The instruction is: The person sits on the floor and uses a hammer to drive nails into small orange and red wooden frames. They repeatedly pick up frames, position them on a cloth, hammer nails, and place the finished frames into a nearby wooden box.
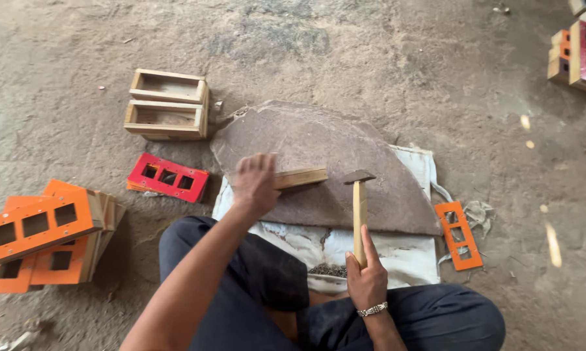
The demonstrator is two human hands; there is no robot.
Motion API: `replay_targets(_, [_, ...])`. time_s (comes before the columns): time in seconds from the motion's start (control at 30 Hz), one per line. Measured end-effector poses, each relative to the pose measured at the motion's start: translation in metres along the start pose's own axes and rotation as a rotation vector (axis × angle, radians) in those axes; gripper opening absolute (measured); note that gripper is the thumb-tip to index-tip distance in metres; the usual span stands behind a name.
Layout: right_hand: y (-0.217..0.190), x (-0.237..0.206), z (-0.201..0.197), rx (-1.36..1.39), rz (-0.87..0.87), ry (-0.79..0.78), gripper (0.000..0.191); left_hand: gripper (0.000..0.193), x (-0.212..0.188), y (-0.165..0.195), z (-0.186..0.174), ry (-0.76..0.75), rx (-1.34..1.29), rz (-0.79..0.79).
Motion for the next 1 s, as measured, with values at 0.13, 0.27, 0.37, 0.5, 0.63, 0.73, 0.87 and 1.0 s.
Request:
replay_targets(0.13, [-0.015, -0.004, 0.003, -0.053, 0.048, -0.069, 0.07, 0.057, -0.035, -0.064, 0.018, -0.27, -0.451, -0.484])
replay_targets(0.27, [-0.041, -0.002, 0.012, -0.081, 0.026, -0.305, 0.073, 0.056, -0.036, -0.061, 0.026, -0.179, -0.645, -0.477])
replay_targets(0.37, [-0.106, -0.017, -0.026, -0.002, -0.527, 0.084, 0.068, 0.057, -0.031, -0.044, 0.043, -0.224, -0.713, -0.543])
replay_targets(0.5, [-0.111, -0.028, -0.008, -0.109, -0.481, 0.099, 0.066, 0.058, -0.029, -0.031, 0.046, -0.199, -0.794, -0.568])
replay_targets(0.63, [-0.101, -0.024, 0.041, -0.276, -0.382, -0.124, 0.069, 0.048, -0.035, -0.032, 0.039, -0.203, -0.834, -0.588])
replay_targets(0.73, [-0.104, -0.017, 0.042, -0.15, -0.376, -0.12, 0.07, 0.038, -0.031, -0.033, 0.033, -0.153, -0.852, -0.498])
replay_targets(0.87, [-0.124, -0.014, 0.006, 0.0, -0.559, 0.11, 0.069, 0.038, -0.022, -0.041, 0.053, -0.347, -0.784, -0.467])
replay_targets(1.0, [-0.041, 0.018, 0.036, 0.145, 0.221, -0.278, 0.075, 0.041, -0.027, -0.075, 0.064, -0.575, -0.925, -0.585])
Point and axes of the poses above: each hand's wrist, its own x-axis towards the middle knuckle, its own z-axis out of the palm, y = z × x, the point moved 9 cm from there along x, towards the middle knuckle, and after that the axes turned 10 degrees about -x, right-handed, at the moved point
